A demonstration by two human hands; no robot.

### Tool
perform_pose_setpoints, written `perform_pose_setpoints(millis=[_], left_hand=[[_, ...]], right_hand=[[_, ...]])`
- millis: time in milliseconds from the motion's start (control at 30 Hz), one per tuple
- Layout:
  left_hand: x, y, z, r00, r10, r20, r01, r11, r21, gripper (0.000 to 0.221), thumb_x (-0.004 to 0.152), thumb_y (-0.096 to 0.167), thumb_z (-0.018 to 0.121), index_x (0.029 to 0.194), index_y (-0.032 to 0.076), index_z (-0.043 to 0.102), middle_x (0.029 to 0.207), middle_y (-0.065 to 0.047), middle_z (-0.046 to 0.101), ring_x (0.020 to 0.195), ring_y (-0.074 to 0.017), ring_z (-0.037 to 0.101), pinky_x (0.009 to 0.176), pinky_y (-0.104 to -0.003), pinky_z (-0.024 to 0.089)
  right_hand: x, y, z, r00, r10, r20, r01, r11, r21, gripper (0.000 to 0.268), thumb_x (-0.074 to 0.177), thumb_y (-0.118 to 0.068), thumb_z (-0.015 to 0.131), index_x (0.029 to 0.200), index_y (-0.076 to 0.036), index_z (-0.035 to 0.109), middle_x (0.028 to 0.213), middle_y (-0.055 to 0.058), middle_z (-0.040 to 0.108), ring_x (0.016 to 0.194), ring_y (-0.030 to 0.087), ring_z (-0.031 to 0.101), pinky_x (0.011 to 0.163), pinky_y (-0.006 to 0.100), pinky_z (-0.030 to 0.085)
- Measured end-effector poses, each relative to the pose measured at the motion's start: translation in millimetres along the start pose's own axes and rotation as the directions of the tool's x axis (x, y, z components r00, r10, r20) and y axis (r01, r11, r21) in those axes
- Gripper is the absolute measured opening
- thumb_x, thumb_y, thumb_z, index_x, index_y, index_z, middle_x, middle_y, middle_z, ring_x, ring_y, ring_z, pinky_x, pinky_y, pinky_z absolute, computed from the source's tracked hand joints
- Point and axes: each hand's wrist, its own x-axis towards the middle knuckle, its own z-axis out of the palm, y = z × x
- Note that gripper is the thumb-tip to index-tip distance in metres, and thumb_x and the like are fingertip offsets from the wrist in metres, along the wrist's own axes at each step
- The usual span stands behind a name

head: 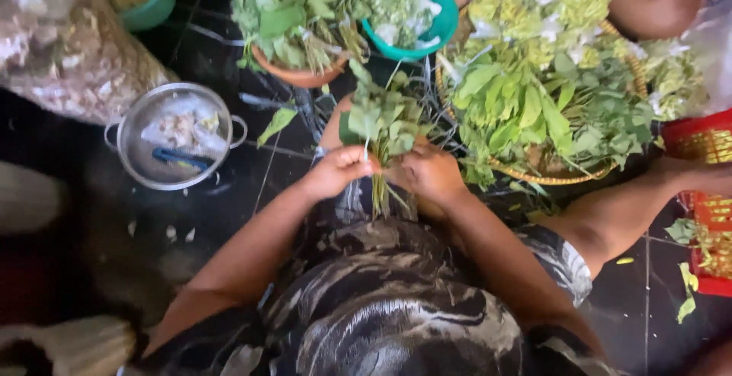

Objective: A person sits on the floor and ties bunches of leafy green vegetables using thin strips of material.

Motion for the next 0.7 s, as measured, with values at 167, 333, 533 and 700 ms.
perform_pose_setpoints(millis=[167, 333, 533, 700], left_hand=[[4.0, -10.9, 1.6, 0.989, -0.142, -0.045, 0.144, 0.989, 0.042, 0.017, 0.090, -0.001, 0.077, 0.107, -0.002, 0.072, 0.090, -0.014, 0.078, 0.080, -0.0177, 0.074, 0.081, -0.036, 0.059], [9.0, 37.0, 16.5, 0.963, -0.262, -0.060, 0.249, 0.789, 0.561, 0.039, 0.089, 0.023, 0.083, 0.117, 0.005, 0.062, 0.087, -0.010, 0.078, 0.080, -0.0294, 0.075, 0.071, -0.042, 0.058], [6.5, 36.1, 21.5, 0.981, -0.185, -0.054, 0.172, 0.713, 0.680, 0.008, 0.086, 0.024, 0.082, 0.092, 0.020, 0.080, 0.085, -0.006, 0.078, 0.083, -0.0311, 0.074, 0.075, -0.041, 0.058], [0.3, 28.3, 15.0, 0.958, -0.241, -0.159, 0.286, 0.868, 0.407, 0.005, 0.090, 0.009, 0.075, 0.086, 0.006, 0.075, 0.075, -0.012, 0.076, 0.076, -0.0276, 0.074, 0.076, -0.038, 0.057]], right_hand=[[10.2, -23.4, -56.7, 0.993, 0.100, 0.060, -0.100, 0.995, -0.004, 0.012, 0.089, -0.030, 0.067, 0.078, -0.025, 0.067, 0.074, -0.001, 0.062, 0.072, 0.026, 0.068, 0.058, 0.042, 0.055], [29.0, -41.4, -93.8, 0.866, 0.337, 0.369, -0.466, 0.812, 0.352, 0.015, 0.077, -0.022, 0.076, 0.092, -0.020, 0.077, 0.077, 0.005, 0.073, 0.077, 0.027, 0.072, 0.068, 0.045, 0.057], [63.0, -58.8, -78.2, 0.876, 0.299, 0.379, -0.483, 0.551, 0.681, 0.016, 0.085, -0.011, 0.070, 0.100, -0.011, 0.076, 0.081, 0.006, 0.077, 0.074, 0.018, 0.072, 0.069, 0.034, 0.058], [51.7, -63.8, -61.4, 0.894, 0.322, 0.313, -0.448, 0.598, 0.664, 0.011, 0.087, -0.009, 0.070, 0.095, -0.014, 0.077, 0.082, 0.002, 0.078, 0.079, 0.019, 0.075, 0.072, 0.032, 0.059]])
